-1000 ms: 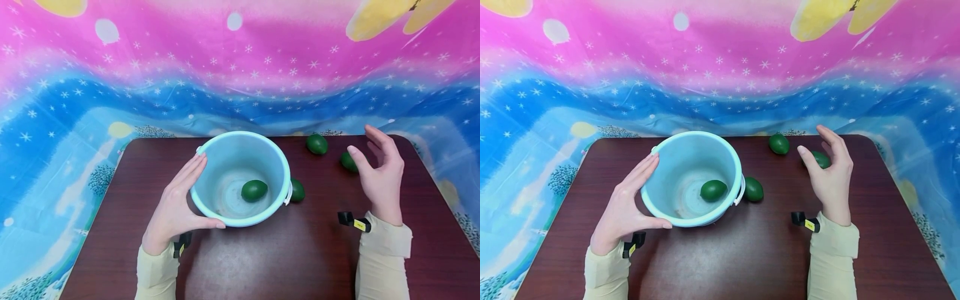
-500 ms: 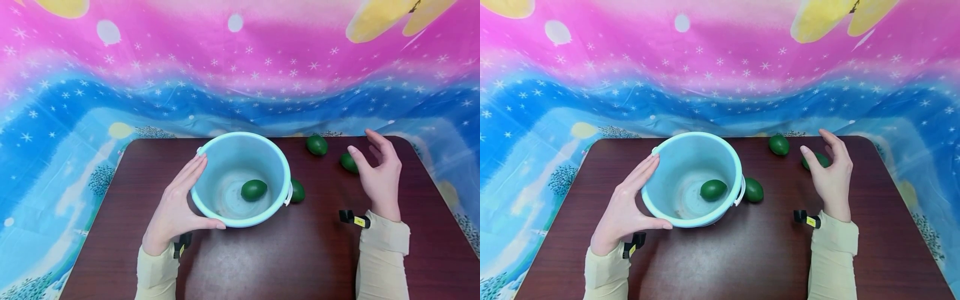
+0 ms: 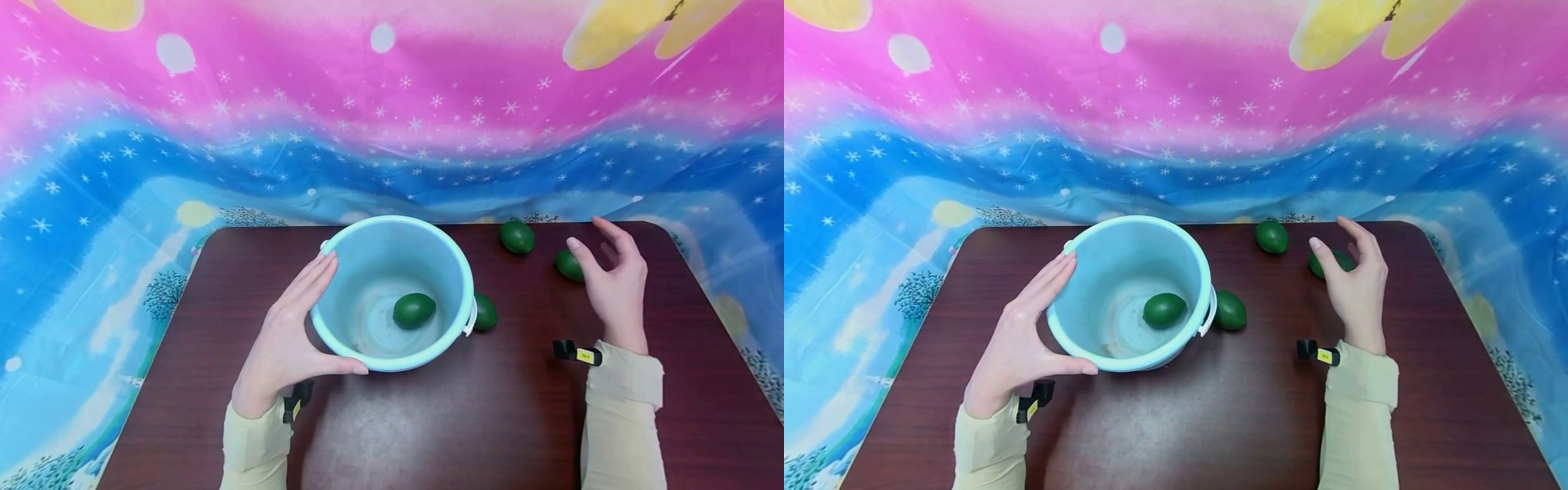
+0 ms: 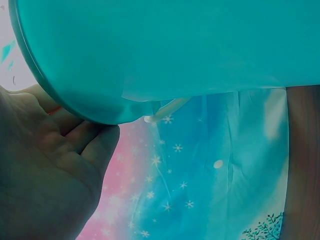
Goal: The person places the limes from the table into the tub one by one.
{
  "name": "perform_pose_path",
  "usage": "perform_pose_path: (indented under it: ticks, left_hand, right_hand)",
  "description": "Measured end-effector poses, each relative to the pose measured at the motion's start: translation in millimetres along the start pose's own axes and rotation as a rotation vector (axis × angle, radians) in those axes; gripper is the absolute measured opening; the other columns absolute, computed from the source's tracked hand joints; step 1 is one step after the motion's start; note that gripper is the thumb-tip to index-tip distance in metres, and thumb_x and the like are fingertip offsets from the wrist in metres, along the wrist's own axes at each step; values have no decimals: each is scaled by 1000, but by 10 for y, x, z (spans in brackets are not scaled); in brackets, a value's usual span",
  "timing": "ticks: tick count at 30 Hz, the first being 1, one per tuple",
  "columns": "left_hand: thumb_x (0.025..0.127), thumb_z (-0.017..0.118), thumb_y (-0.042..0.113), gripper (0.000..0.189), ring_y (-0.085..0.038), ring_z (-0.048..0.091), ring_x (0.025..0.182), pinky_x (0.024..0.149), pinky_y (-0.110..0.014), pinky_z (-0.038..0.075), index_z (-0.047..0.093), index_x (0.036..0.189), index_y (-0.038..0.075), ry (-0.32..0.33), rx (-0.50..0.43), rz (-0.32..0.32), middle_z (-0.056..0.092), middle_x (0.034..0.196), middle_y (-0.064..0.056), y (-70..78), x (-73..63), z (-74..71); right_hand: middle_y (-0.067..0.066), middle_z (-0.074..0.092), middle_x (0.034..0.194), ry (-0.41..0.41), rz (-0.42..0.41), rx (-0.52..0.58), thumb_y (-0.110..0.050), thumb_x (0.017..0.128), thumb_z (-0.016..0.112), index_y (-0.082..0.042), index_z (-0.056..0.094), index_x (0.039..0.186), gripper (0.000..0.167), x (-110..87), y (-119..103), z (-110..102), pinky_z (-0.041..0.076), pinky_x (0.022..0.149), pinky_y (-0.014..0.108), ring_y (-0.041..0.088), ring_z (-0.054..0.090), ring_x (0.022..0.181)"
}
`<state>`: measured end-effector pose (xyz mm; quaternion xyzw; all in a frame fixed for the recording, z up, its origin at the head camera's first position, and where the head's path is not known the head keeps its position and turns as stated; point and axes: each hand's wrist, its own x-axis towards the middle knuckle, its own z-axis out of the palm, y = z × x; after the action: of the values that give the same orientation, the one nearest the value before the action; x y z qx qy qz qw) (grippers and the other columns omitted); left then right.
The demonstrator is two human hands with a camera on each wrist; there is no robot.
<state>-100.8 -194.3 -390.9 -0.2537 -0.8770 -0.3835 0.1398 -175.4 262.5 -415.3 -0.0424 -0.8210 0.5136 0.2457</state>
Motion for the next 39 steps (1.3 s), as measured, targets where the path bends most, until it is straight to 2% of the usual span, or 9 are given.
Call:
perform_pose_path:
  ticks: [7,15,24,27,32,39]
  left_hand:
    - [49,95,65,133,-21,29,149,118,-40,29,37,159,19,4,0,9,38,161,-3,-2,4,1]
    - [50,95,66,132,-20,29,149,117,-41,29,38,159,20,0,-1,-1,38,161,-2,0,5,2]
    - [51,94,67,131,-20,29,149,117,-40,30,38,159,19,-1,1,-4,39,161,-2,3,4,-1]
    - [50,95,66,131,-20,29,149,117,-41,30,38,159,20,-3,3,-6,39,161,-2,2,6,-3]
    - [50,94,67,131,-20,29,149,117,-41,30,38,159,20,-3,7,-4,39,161,-2,0,8,-1]
    - [49,96,65,132,-20,28,149,117,-40,29,38,159,19,-3,6,0,38,161,-2,4,7,2]
  right_hand:
    - [1,53,148,-13,66,-51,-27,97,73,-22,59,145,51,84,338,-5,30,116,33,12,43,139]
    - [-3,46,154,-71,125,-102,-35,97,72,-25,55,149,55,94,506,-18,26,118,37,12,36,143]
    - [7,27,165,-186,150,-207,-41,96,71,-18,42,157,72,107,672,-10,17,118,58,30,19,151]
    - [10,23,166,-211,140,-235,-40,95,72,-16,38,159,77,103,730,4,20,115,64,35,18,151]
    - [16,21,166,-251,128,-274,-39,95,73,-11,33,160,82,90,820,17,24,111,67,42,20,149]
    - [21,18,166,-299,130,-335,-36,96,72,-8,30,161,82,87,842,3,23,111,69,47,19,148]
